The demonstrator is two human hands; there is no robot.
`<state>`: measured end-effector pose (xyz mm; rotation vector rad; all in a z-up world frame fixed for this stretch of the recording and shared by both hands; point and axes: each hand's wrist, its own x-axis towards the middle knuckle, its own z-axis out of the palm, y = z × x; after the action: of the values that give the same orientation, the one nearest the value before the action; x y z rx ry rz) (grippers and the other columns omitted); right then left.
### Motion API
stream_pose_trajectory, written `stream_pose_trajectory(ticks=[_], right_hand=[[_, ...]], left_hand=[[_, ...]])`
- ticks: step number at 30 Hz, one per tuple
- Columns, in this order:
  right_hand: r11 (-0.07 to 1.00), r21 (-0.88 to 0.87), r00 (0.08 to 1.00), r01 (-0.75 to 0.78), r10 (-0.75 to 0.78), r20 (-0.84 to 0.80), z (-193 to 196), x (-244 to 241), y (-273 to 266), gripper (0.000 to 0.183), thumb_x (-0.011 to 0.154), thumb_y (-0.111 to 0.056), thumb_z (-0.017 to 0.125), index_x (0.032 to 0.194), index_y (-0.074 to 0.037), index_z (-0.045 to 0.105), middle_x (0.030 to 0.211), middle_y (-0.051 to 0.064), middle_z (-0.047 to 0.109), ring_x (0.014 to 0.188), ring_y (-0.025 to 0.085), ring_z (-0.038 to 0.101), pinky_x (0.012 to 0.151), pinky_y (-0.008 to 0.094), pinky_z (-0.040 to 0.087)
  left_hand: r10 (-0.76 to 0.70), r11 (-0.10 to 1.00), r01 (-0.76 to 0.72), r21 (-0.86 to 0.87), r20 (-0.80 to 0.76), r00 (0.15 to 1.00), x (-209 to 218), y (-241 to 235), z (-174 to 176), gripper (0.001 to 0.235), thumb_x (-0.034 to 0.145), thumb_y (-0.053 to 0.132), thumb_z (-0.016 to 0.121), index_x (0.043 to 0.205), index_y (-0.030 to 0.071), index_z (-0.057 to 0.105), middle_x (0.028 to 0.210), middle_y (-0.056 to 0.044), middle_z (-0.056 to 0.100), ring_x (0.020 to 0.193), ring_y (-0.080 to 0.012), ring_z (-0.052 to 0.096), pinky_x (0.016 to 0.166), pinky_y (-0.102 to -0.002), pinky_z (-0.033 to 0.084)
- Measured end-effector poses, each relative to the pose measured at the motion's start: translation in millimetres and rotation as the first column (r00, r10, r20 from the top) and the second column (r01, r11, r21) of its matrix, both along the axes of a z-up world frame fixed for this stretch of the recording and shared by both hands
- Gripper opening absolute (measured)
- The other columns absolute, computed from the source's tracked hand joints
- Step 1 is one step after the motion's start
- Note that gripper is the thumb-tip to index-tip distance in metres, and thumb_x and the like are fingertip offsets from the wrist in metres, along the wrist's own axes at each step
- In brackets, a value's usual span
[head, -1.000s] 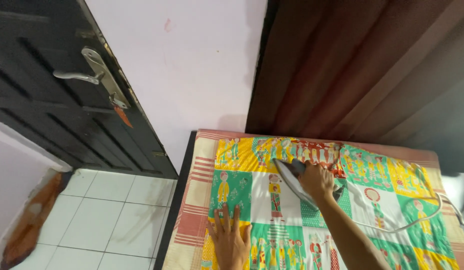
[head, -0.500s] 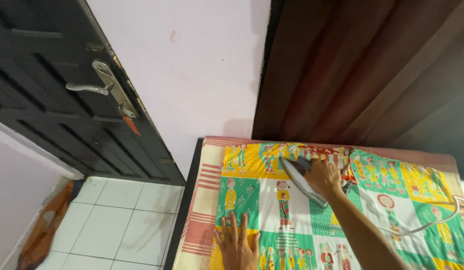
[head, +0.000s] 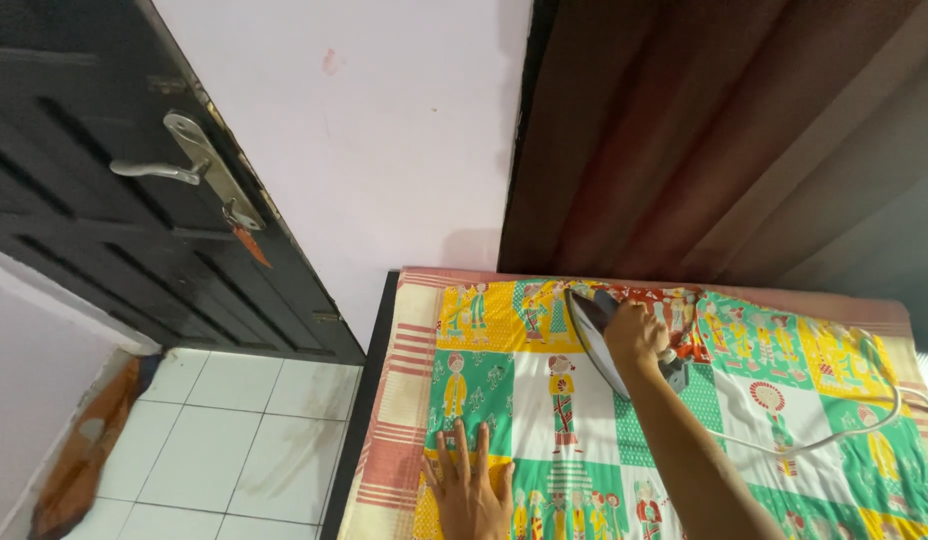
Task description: The person prepares a patterned garment by smoothing it on a board and spraying it with water before pressing it with an electric iron.
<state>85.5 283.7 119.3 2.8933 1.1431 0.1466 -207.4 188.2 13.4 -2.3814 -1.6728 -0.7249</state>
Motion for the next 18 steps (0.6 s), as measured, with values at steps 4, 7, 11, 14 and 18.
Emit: stream_pose_trajectory(ticks=[4,7,11,14,18], right_hand=[[1.0,-0.005,0.994,-0.027,0.027,-0.109,15.5,-5.1,-3.6,0.021,0.083,-0.013,0.048,0.08,-0.003,0.067,0.065,0.01,0.066,0.045,0.017,0.058,0.037,0.028,0.044],[0.997,-0.026,0.984,-0.067,0.062,-0.169,23.4,-12.5,-16.6,0.014,0.078,-0.011,0.051,0.083,-0.004,0.063,0.066,0.011,0.064,0.051,0.021,0.061,0.041,0.031,0.047],[0.997,0.056,0.995,-0.061,0.065,-0.081,2.4,-2.5,-12.2,0.013,0.07,-0.007,0.051,0.071,-0.002,0.062,0.061,0.014,0.063,0.049,0.025,0.062,0.039,0.034,0.046],[1.0,-0.02,0.997,0.0,0.002,0.074,-18.5,13.0,2.5,0.017,0.079,-0.016,0.053,0.079,-0.001,0.06,0.056,0.008,0.06,0.037,0.014,0.053,0.026,0.025,0.035],[0.995,0.045,0.996,0.088,-0.088,-0.019,-19.6,15.2,9.9,0.017,0.083,-0.016,0.052,0.08,-0.005,0.063,0.066,0.011,0.066,0.05,0.02,0.062,0.036,0.031,0.045]], left_hand=[[-0.017,1.0,0.017,0.005,-0.003,1.0,-0.6,1.5,1.5,0.074,0.071,0.061,0.05,0.135,0.028,0.034,0.148,-0.01,0.019,0.129,-0.0382,0.024,0.102,-0.061,0.016],[-0.025,0.995,0.026,0.096,-0.016,1.0,0.7,5.9,-19.6,0.079,0.069,0.062,0.048,0.137,0.026,0.029,0.15,-0.01,0.016,0.133,-0.0387,0.017,0.104,-0.063,0.01],[-0.027,0.997,0.027,0.076,-0.009,1.0,1.5,3.7,-5.7,0.078,0.07,0.06,0.05,0.136,0.025,0.032,0.147,-0.011,0.021,0.131,-0.0388,0.023,0.103,-0.063,0.014],[0.015,0.998,-0.013,0.06,-0.042,0.999,1.1,1.7,-2.5,0.078,0.071,0.063,0.046,0.139,0.029,0.027,0.15,-0.007,0.017,0.132,-0.0355,0.021,0.104,-0.059,0.015],[-0.025,1.0,0.026,0.011,-0.03,0.999,-0.1,0.9,-3.4,0.077,0.071,0.06,0.052,0.136,0.026,0.031,0.149,-0.012,0.017,0.13,-0.0389,0.022,0.1,-0.061,0.017]])
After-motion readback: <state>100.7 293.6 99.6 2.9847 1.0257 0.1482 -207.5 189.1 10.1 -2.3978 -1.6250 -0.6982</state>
